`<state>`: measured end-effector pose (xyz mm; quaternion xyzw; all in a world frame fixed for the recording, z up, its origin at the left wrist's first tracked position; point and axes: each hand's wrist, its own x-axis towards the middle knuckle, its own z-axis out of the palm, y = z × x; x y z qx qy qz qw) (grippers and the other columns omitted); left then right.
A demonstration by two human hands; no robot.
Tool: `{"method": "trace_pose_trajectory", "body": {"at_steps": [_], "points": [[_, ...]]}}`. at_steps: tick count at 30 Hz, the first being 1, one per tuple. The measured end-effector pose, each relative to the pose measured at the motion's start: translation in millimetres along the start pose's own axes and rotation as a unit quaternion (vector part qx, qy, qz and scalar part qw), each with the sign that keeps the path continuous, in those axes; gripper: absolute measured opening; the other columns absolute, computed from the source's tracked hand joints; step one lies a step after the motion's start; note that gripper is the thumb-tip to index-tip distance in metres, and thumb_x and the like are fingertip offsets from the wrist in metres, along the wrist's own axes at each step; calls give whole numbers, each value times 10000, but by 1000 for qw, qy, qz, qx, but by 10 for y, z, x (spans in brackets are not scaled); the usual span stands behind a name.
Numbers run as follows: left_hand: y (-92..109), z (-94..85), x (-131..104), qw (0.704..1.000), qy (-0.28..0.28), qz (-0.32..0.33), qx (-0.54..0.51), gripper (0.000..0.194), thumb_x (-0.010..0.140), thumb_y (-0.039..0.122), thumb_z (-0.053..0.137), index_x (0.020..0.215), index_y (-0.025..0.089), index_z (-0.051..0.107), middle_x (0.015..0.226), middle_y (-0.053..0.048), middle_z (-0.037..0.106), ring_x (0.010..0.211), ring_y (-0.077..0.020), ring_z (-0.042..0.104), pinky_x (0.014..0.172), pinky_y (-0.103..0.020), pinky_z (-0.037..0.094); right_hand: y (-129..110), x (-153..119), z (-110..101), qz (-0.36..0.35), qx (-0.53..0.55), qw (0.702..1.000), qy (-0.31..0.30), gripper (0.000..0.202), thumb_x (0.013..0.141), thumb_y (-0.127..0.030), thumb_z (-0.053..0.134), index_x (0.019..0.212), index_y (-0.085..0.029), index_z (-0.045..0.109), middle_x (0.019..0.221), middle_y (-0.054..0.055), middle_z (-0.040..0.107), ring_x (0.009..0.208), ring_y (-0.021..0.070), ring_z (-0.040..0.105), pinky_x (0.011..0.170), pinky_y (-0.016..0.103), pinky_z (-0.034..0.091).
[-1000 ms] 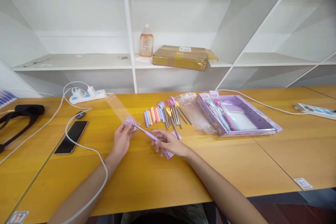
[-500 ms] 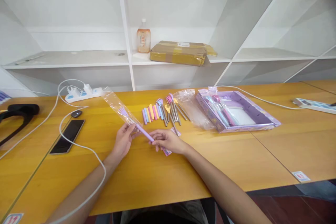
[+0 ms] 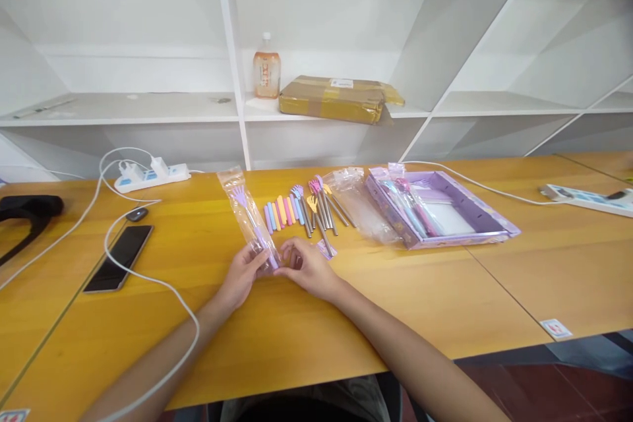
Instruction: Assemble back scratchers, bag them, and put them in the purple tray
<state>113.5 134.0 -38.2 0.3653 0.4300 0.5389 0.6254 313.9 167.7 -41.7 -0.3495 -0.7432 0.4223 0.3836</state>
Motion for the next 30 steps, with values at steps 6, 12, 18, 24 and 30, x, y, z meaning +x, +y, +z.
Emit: {"method": "trace_pose_trajectory", "body": {"at_steps": [6, 12, 18, 24, 30], "points": [[65, -43, 52, 998, 59, 33, -3, 452, 733, 495, 955, 932, 150, 740, 891, -37, 756, 818, -165, 700, 767, -279, 591, 9, -48, -20, -68, -21, 996, -50, 419, 902, -486, 856, 1150, -235, 630, 1127, 46, 621, 678, 109, 594, 641, 279, 538], [119, -95, 82, 999, 47, 13, -21, 464, 754, 501, 937, 990, 166, 719, 850, -26, 740, 750, -167, 700, 625, -250, 560, 39, -44, -75, -170, -102, 978, -63, 221, 1023, -312, 721, 1228, -250, 664, 1198, 74, 583, 713, 116, 585, 662, 281, 553], [66, -93, 80, 999, 15, 22, 22, 452, 781, 502, 922, 1033, 170, 745, 954, -51, 769, 843, -183, 713, 769, -294, 588, -65, -20, -111, -238, -142, 961, -15, 82, 1062, -254, 649, 1071, -250, 730, 1135, 85, 619, 1002, 199, 659, 859, 342, 565], [-14, -93, 63, 997, -22, 20, 73, 447, 792, 472, 927, 1079, 171, 763, 1011, -57, 771, 907, -194, 686, 850, -312, 564, -112, -17, -55, -179, -99, 979, -2, 23, 1028, -252, 702, 1013, -237, 695, 1064, 63, 671, 1020, 220, 634, 910, 376, 512], [32, -82, 39, 998, -42, -8, 48, 460, 803, 519, 907, 1067, 173, 756, 1001, -62, 758, 897, -203, 684, 826, -333, 579, -81, -32, 11, -85, -59, 995, 9, 76, 1047, -237, 651, 976, -216, 669, 908, 21, 623, 835, 170, 600, 793, 310, 482]]}}
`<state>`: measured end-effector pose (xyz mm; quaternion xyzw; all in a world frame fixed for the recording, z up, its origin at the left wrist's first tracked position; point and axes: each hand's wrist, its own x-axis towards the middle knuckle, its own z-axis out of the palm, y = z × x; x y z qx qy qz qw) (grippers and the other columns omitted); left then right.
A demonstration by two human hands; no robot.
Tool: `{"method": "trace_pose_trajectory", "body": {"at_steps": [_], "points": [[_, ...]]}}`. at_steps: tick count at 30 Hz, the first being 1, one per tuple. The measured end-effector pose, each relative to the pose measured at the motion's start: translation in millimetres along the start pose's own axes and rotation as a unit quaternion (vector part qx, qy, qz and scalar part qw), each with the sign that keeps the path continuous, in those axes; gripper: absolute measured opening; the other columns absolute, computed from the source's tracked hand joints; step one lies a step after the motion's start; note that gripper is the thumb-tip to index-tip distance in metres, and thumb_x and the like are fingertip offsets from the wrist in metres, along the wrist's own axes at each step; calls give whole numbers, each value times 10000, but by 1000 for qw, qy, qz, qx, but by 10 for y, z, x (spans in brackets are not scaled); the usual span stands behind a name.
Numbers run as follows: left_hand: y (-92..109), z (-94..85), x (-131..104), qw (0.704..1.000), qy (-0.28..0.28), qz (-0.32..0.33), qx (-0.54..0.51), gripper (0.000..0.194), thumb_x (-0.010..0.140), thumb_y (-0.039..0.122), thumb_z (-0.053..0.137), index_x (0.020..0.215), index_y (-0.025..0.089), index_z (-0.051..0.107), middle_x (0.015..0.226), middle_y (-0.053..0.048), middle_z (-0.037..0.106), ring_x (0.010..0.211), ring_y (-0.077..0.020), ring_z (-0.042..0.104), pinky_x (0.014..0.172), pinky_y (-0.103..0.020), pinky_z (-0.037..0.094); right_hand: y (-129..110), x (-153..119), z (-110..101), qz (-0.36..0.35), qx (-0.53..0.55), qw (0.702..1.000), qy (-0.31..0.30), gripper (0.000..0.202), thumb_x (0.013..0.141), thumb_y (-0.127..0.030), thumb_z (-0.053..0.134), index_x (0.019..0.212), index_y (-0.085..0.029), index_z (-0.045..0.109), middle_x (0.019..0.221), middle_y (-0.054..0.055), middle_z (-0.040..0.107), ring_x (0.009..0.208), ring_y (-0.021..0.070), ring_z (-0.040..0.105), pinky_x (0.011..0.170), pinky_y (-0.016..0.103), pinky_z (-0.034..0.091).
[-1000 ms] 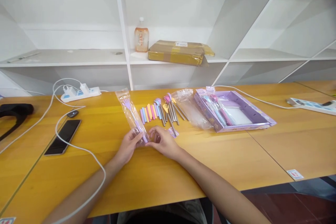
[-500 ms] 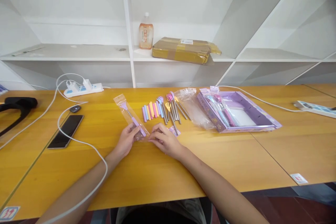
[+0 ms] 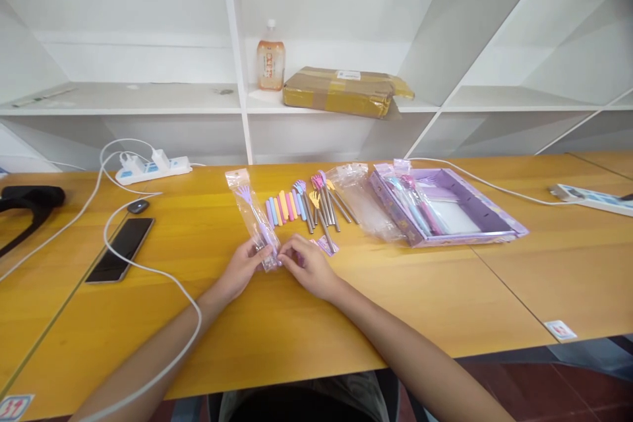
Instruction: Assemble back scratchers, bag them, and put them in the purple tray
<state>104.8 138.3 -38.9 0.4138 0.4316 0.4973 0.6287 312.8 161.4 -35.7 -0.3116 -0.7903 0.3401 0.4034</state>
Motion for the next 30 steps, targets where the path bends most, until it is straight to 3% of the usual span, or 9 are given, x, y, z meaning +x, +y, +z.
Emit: {"method": "trace_pose_trajectory", "body": {"at_steps": [4, 8, 13, 17, 22, 27, 30], "points": [[10, 1, -1, 999, -21, 8, 26, 480, 772, 491, 933, 1079, 167, 756, 1015, -82, 769, 891, -216, 702, 801, -337, 585, 15, 5, -15, 31, 18, 999, -4, 92, 1004, -266, 705, 935, -212, 677, 897, 12, 593, 783, 152, 571, 743, 288, 475], [34, -11, 14, 997, -38, 5, 71, 505, 694, 376, 991, 1099, 176, 764, 1057, -90, 797, 973, -245, 728, 886, -354, 580, 73, 19, 2, 94, 89, 991, -14, 262, 953, -442, 768, 908, -211, 653, 960, 23, 597, 781, 147, 566, 711, 284, 496], [68, -47, 38, 995, -61, -2, 76, 556, 683, 359, 994, 1157, 179, 763, 1089, -99, 810, 963, -249, 743, 880, -358, 596, 134, 49, 33, 218, 287, 931, -59, 631, 722, -627, 928, 1038, -234, 549, 816, -45, 635, 649, 122, 594, 580, 250, 506], [59, -56, 35, 996, -51, -7, 77, 658, 697, 362, 986, 1283, 193, 739, 1067, -91, 813, 890, -235, 745, 772, -331, 602, 84, 60, -12, 244, 321, 909, -104, 543, 773, -623, 901, 929, -202, 594, 795, -8, 715, 693, 129, 662, 617, 249, 558], [55, -37, 6, 996, -62, -25, 58, 667, 704, 378, 986, 1297, 197, 738, 928, -58, 792, 778, -203, 723, 634, -275, 565, 6, 52, -24, 239, 367, 894, -93, 513, 773, -590, 916, 894, -194, 613, 779, -12, 735, 714, 134, 701, 628, 249, 590], [106, -53, -19, 993, -85, -40, 67, 632, 689, 356, 992, 1254, 198, 758, 907, -64, 796, 770, -220, 731, 634, -289, 563, -9, 60, -36, 251, 366, 890, -104, 509, 753, -576, 933, 849, -190, 614, 751, -1, 744, 650, 137, 699, 520, 219, 545], [150, -72, -5, 993, -92, -37, 57, 505, 707, 394, 975, 1130, 179, 801, 932, -81, 800, 840, -238, 732, 743, -321, 575, -12, 54, -62, 258, 390, 870, -156, 527, 720, -561, 960, 830, -179, 614, 761, 3, 760, 664, 135, 724, 551, 216, 562]]}}
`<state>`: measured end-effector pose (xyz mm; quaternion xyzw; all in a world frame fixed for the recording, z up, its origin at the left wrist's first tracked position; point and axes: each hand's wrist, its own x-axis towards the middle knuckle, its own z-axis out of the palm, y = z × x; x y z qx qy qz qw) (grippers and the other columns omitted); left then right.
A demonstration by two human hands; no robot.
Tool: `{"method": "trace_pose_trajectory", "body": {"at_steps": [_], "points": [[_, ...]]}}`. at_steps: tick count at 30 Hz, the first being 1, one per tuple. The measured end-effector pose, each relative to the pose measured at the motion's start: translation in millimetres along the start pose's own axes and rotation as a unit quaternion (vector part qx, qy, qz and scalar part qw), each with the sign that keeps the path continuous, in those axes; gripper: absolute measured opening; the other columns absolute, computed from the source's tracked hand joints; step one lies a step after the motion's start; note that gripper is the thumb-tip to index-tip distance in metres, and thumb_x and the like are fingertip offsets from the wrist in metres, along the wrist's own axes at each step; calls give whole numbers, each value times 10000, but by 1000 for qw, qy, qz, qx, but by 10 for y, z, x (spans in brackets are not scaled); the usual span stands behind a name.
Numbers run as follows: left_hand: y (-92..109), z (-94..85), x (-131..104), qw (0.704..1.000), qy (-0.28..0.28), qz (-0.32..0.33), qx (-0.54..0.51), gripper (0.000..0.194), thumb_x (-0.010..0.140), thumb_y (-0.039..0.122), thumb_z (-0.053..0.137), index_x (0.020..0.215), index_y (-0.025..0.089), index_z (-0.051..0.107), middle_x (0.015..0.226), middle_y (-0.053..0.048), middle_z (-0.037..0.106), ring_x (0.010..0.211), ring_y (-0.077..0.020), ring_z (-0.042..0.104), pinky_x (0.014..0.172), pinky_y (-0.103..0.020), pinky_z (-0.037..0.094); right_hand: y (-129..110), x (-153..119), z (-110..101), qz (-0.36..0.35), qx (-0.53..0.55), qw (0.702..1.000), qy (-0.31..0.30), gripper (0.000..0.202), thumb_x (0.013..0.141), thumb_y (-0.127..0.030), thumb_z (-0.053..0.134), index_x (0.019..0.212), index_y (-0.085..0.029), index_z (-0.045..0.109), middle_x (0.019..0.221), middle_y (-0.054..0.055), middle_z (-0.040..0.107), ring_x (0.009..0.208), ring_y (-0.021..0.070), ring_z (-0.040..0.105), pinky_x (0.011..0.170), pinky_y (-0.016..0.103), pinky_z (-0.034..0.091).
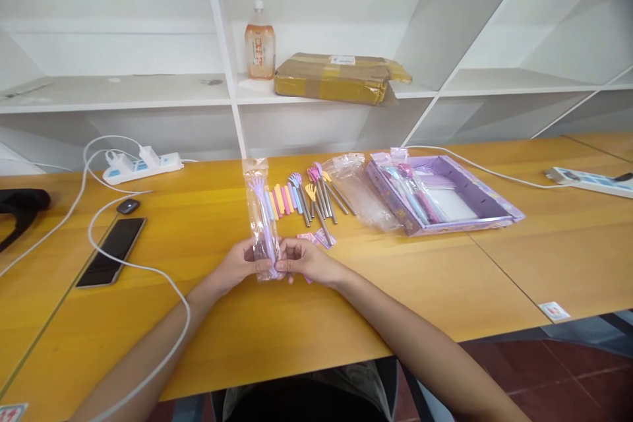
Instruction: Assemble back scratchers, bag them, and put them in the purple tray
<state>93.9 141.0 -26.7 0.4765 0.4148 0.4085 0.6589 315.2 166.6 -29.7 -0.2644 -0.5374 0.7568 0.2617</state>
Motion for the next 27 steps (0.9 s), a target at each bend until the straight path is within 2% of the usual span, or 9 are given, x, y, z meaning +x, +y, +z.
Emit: {"method": "trace_pose_trajectory", "body": {"at_steps": [3, 7, 10, 12, 15, 17, 18, 23, 27], "points": [[28, -37, 53, 993, 84, 30, -77, 376, 793, 460, 877, 1014, 166, 804, 940, -82, 784, 833, -215, 706, 775, -308, 555, -21, -61, 38, 63, -2, 991, -117, 539, 669, -529, 997, 819, -169, 624, 752, 2, 763, 652, 127, 725, 546, 197, 542], [19, -118, 154, 953, 244, 80, -163, 242, 744, 301, 780, 946, 171, 752, 804, -20, 709, 665, -150, 598, 616, -256, 480, -56, -180, 169, 149, -24, 948, -280, 531, 650, -507, 1009, 825, -179, 629, 728, -20, 740, 667, 122, 720, 533, 172, 519], [-8, -159, 191, 942, 281, 110, -146, 239, 702, 221, 749, 938, 184, 739, 777, 13, 664, 633, -121, 542, 586, -234, 436, -93, -225, 189, 180, -53, 925, -330, 539, 674, -564, 981, 837, -193, 625, 742, -20, 738, 675, 134, 719, 561, 204, 558], [-31, -158, 195, 946, 275, 125, -118, 165, 738, 246, 773, 886, 189, 730, 783, 15, 651, 665, -118, 550, 614, -226, 442, -143, -226, 103, 168, -108, 935, -295, 519, 748, -617, 919, 861, -199, 633, 736, -14, 733, 639, 135, 697, 536, 215, 533], [-78, -138, 188, 951, 274, 120, -75, 236, 792, 388, 833, 842, 190, 713, 799, 5, 663, 721, -135, 596, 659, -234, 468, -258, -212, -149, 54, -244, 963, -103, 438, 910, -611, 778, 868, -201, 629, 695, -23, 692, 577, 121, 630, 529, 223, 450], [-114, -127, 183, 954, 273, 111, -53, 357, 785, 505, 866, 871, 195, 711, 818, -1, 687, 747, -155, 634, 694, -255, 497, -335, -216, -340, -30, -345, 938, 26, 391, 914, -534, 798, 828, -200, 615, 719, -21, 680, 614, 123, 616, 574, 233, 423], [-129, -123, 180, 955, 272, 106, -42, 414, 777, 562, 873, 891, 197, 712, 828, -6, 699, 760, -167, 653, 708, -267, 510, -364, -224, -424, -51, -396, 915, 59, 383, 868, -498, 851, 810, -199, 618, 745, -18, 679, 641, 127, 612, 592, 237, 409], [-142, -94, 148, 965, 254, 68, 3, 588, 744, 734, 852, 956, 202, 718, 842, -37, 749, 760, -209, 722, 652, -277, 530, -377, -269, -631, -31, -581, 812, 51, 500, 551, -413, 1055, 808, -208, 678, 826, -20, 652, 664, 127, 529, 597, 247, 325], [-137, -38, 98, 974, 218, 53, 42, 609, 784, 784, 784, 958, 207, 697, 804, -51, 766, 728, -224, 752, 587, -267, 532, -334, -246, -619, -21, -588, 808, 45, 480, 547, -329, 1068, 785, -206, 671, 858, -15, 640, 685, 127, 526, 610, 247, 325]]}}
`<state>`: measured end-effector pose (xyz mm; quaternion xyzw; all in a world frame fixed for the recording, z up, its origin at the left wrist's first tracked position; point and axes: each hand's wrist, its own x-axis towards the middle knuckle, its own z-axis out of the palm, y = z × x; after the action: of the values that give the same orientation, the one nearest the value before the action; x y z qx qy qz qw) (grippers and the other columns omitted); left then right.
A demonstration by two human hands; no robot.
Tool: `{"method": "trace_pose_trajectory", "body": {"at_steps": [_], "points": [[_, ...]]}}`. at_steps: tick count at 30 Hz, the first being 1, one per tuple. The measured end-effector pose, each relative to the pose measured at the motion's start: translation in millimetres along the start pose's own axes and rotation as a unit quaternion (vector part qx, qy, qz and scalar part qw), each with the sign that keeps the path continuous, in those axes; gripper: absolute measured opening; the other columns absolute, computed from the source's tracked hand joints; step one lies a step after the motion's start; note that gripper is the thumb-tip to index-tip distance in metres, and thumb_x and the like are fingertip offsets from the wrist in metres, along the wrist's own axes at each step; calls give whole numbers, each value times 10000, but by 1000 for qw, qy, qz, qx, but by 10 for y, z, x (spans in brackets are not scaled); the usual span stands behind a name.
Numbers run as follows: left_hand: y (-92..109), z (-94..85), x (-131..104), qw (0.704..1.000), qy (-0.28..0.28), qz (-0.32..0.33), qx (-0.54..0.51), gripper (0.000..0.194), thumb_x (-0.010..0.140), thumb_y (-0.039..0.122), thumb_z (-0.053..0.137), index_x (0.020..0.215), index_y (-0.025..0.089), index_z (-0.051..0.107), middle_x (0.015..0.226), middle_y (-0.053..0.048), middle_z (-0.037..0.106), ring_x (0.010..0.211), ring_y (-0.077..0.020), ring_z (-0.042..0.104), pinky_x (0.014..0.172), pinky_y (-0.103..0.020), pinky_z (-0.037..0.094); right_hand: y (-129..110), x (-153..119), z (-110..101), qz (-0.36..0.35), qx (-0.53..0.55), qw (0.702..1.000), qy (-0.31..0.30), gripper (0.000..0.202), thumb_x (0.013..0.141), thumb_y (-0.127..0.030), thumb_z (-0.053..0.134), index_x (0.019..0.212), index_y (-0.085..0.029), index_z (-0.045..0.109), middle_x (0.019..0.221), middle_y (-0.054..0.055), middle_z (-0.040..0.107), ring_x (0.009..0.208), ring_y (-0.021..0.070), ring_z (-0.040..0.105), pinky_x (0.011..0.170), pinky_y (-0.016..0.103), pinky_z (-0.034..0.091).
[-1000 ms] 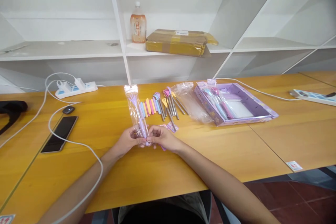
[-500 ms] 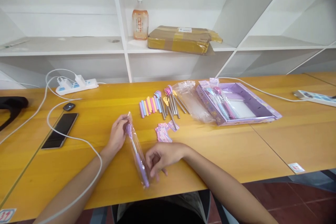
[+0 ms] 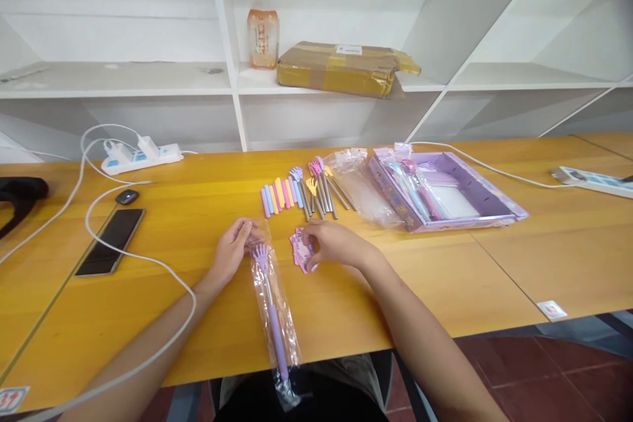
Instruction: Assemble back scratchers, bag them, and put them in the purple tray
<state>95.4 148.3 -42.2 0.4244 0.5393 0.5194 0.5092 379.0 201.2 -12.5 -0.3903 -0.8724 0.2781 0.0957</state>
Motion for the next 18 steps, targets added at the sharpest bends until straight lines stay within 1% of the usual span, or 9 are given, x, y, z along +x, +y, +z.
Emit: {"method": "trace_pose_trajectory", "body": {"at_steps": [4, 6, 7, 9, 11, 14, 16, 18], "points": [[-23, 44, -82, 997, -53, -22, 52, 607, 837, 790, 723, 951, 195, 676, 833, -80, 791, 693, -220, 761, 565, -273, 550, 1, 24, 9, 1, 45, 999, 2, 412, 606, -240, 1027, 798, -200, 665, 848, -24, 631, 695, 127, 527, 622, 248, 344], [-37, 67, -120, 994, -79, -31, 63, 584, 866, 773, 705, 949, 197, 656, 847, -93, 803, 661, -210, 754, 561, -276, 556, 23, 24, 13, 4, 91, 996, 6, 336, 696, -195, 953, 801, -197, 634, 817, -32, 626, 698, 128, 538, 632, 249, 359], [-41, 79, -136, 993, -89, -33, 65, 571, 878, 765, 697, 945, 200, 645, 852, -97, 808, 659, -209, 755, 563, -277, 559, 34, 21, 16, 5, 124, 992, 6, 301, 743, -197, 912, 803, -198, 617, 796, -35, 624, 694, 130, 543, 636, 250, 370], [-44, 99, -165, 992, -101, -34, 70, 558, 887, 760, 691, 930, 207, 626, 850, -99, 811, 661, -211, 760, 557, -273, 554, 42, 13, 17, 7, 210, 978, 1, 270, 815, -268, 857, 824, -200, 596, 775, -34, 631, 687, 135, 559, 640, 257, 403], [-39, 113, -185, 990, -105, -33, 85, 557, 889, 764, 682, 926, 211, 618, 836, -93, 809, 650, -211, 756, 544, -270, 546, 12, 3, 8, 5, 299, 954, 8, 320, 843, -392, 851, 871, -202, 595, 776, -27, 643, 689, 142, 581, 639, 264, 438], [-18, 122, -206, 989, -97, -24, 113, 552, 895, 763, 676, 949, 215, 627, 817, -79, 808, 610, -204, 735, 527, -273, 532, -112, -1, 5, -9, 377, 925, 50, 417, 858, -532, 845, 924, -207, 592, 765, -32, 634, 662, 133, 580, 616, 259, 460], [5, 123, -219, 987, -98, -22, 127, 543, 910, 754, 664, 976, 216, 633, 820, -68, 807, 614, -208, 733, 532, -279, 530, -213, 14, 47, -31, 374, 922, 97, 406, 891, -548, 823, 942, -210, 604, 783, -26, 649, 667, 127, 585, 618, 254, 468], [29, 127, -234, 983, -117, -23, 139, 530, 948, 739, 624, 1012, 213, 630, 855, -67, 814, 667, -223, 755, 564, -291, 546, -295, 48, 139, -57, 334, 929, 149, 352, 935, -526, 791, 970, -214, 631, 827, -8, 688, 695, 131, 614, 635, 257, 484]]}}
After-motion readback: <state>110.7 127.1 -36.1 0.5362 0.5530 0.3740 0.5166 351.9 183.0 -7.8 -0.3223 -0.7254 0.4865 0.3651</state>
